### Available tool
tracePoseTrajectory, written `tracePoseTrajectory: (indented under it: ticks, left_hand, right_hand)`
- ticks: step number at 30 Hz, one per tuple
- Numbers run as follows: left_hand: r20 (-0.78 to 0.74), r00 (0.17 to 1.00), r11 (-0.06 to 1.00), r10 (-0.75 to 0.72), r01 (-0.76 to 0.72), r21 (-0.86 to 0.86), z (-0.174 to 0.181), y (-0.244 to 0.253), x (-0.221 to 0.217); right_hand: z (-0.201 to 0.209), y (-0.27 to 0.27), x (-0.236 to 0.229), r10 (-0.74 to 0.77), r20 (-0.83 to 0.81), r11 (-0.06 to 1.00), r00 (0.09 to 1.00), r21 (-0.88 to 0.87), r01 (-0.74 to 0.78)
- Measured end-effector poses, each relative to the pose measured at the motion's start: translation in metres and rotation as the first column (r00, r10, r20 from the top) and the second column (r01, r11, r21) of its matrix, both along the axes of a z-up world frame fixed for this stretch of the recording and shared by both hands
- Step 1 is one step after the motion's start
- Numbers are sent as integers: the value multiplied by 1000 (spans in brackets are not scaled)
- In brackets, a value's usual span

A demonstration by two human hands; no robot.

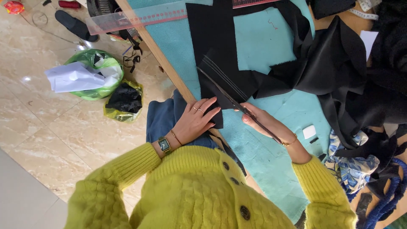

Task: The person uses a ruler and chalk to mark lines on a piece of black fabric, then cuts along the lines with scissors. They also handle a white paper pattern and other fabric pieces on the table.

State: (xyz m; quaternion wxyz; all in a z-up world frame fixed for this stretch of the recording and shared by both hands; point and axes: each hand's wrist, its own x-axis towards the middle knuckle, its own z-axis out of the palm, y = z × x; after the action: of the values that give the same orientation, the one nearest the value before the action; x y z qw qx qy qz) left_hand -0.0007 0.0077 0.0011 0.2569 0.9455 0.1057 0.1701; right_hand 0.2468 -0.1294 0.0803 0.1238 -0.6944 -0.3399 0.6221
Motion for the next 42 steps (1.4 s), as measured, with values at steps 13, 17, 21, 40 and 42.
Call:
tracePoseTrajectory:
  ticks: [13, 17, 21, 40, 42]
  left_hand:
    - [12, 1000, 1000, 3, -3, -7, 8, 2, -1]
    - [10, 1000, 1000, -1, 1, -9, 4, 1, -2]
    - [29, 999, 999, -11, 11, 31, -1, 3, -1]
    - [362, 911, 729, -200, 385, -566, 32, -49, 78]
    - [392, 859, 712, -328, 498, -495, 50, -48, 94]
  right_hand:
    - [-10, 3, 5, 1, -17, 999, 1000, 36, 0]
    - [-9, 4, 3, -47, 9, 999, 999, 16, 47]
    - [2, 9, -3, -65, 35, 998, 997, 17, 65]
    - [41, -144, 37, -397, -233, 893, 888, 125, 432]
    - [56, -146, 34, -439, -230, 865, 869, 153, 478]
